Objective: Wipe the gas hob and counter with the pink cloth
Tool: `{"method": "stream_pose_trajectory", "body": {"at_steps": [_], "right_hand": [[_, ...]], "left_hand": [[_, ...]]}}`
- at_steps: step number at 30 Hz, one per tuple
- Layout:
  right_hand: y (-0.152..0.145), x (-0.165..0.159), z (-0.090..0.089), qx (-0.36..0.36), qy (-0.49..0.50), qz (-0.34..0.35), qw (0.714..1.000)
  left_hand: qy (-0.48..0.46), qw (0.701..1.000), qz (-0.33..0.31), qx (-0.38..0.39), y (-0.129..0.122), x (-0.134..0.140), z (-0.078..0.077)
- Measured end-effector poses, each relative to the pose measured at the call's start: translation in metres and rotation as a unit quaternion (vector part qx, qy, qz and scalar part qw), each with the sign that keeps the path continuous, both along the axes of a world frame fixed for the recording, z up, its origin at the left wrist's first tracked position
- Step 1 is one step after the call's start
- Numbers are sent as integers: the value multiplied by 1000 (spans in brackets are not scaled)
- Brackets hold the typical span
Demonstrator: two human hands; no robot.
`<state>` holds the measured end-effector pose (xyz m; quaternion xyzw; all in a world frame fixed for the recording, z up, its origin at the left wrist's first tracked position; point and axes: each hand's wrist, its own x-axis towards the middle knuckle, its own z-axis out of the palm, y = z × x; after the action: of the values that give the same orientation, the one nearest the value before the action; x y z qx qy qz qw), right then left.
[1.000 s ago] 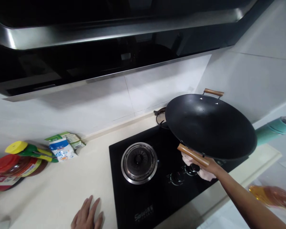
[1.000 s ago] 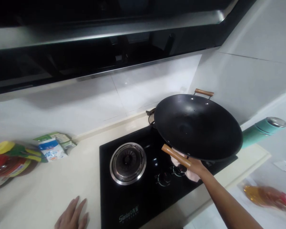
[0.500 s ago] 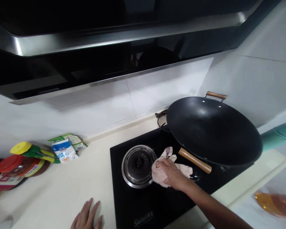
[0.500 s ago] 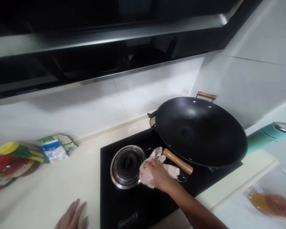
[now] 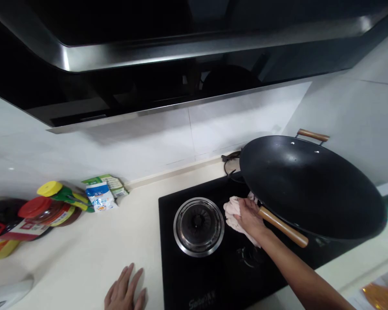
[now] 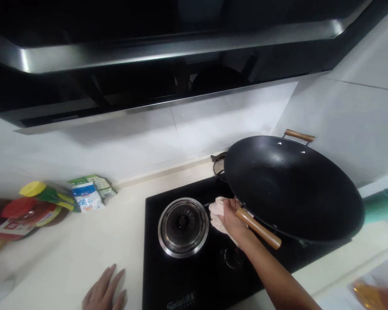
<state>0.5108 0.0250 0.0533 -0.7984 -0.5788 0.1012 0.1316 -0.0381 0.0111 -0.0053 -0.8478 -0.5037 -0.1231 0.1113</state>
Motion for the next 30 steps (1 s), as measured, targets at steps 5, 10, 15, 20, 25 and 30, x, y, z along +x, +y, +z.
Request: {"method": "stream_pose_trajectory", "body": {"at_steps": [5, 10, 15, 20, 25, 30], "right_hand": [[68, -14, 24, 9, -32, -51, 998], [122, -28, 28, -2, -30, -41, 999], [123, -28, 33, -32, -33, -10, 999], [57, -39, 28, -56, -45, 11, 997], [-30, -95, 10, -41, -42, 46, 997], [-95, -142, 1, -26, 57, 158, 985]], "left_hand": [[7, 1000, 11, -4, -1, -2, -2], [8, 1000, 5, -11, -3, -1, 2], [0, 1000, 6, -9, -3, 0, 3], [0, 1000, 16, -22, -1, 0, 1], [-11, 1000, 7, -16, 0, 2, 0], [-9, 1000, 7, -19, 1, 2, 0]]}}
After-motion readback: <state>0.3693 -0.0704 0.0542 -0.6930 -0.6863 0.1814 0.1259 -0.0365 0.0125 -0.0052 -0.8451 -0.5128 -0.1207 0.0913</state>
